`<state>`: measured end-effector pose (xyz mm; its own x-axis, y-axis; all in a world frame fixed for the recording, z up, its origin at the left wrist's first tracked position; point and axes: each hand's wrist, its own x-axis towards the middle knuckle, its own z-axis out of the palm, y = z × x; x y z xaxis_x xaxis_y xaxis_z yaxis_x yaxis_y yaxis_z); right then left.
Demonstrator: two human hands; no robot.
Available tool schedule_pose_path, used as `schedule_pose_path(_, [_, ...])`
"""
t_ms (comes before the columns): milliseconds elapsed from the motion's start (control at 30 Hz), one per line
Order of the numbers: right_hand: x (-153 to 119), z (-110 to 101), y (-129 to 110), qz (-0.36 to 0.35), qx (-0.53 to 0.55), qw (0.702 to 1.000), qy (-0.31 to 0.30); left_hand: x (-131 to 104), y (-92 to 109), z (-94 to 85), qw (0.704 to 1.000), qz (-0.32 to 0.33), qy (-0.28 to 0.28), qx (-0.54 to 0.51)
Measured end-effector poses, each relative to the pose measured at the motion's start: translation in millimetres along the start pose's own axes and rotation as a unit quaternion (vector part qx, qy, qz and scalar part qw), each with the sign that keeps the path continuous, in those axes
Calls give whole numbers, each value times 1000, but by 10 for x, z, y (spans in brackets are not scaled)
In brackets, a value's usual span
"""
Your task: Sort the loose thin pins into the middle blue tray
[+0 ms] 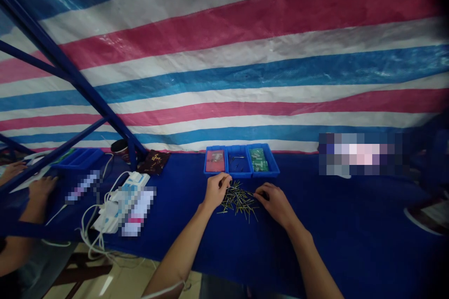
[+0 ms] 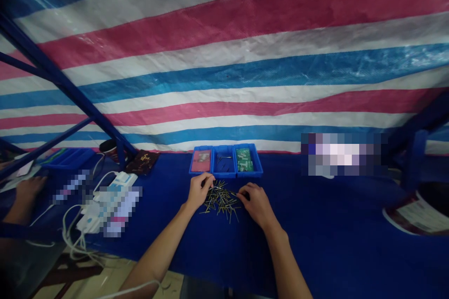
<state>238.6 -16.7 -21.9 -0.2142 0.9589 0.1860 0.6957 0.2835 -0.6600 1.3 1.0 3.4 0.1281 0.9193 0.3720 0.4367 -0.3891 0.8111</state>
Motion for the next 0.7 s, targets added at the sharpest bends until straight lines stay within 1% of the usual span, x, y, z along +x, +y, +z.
schedule_pose_path(100, [-12, -4, -15, 8, 13, 1000, 12, 1, 0, 1, 1000, 3, -3, 1])
schedule_pose_path(233, [-48, -58, -56, 15, 84, 995, 45, 1, 8, 0, 1000, 4, -7, 2])
schedule_pose_path(300, [-49, -83, -119, 6, 113, 991, 66, -3, 17, 1, 1000, 5, -17, 4])
schedule_pose_path(367, [-20, -86, -217, -13, 123, 990, 71, -9, 30, 1, 1000, 9, -29, -1])
schedule_pose_path(433, [43, -67, -337, -37, 102, 992, 63, -16, 42, 0, 999, 19, -41, -10])
schedule_pose_path(500, [128, -39, -453, -69, 56, 995, 46, -20, 49, -3, 998, 31, -53, -13])
schedule_pose_path(567, [212, -15, -539, -95, 21, 994, 43, -22, 48, -8, 998, 38, -59, -9])
schedule_pose_path(700, [292, 31, -577, -131, -22, 989, 57, -20, 30, -5, 998, 41, -55, 7])
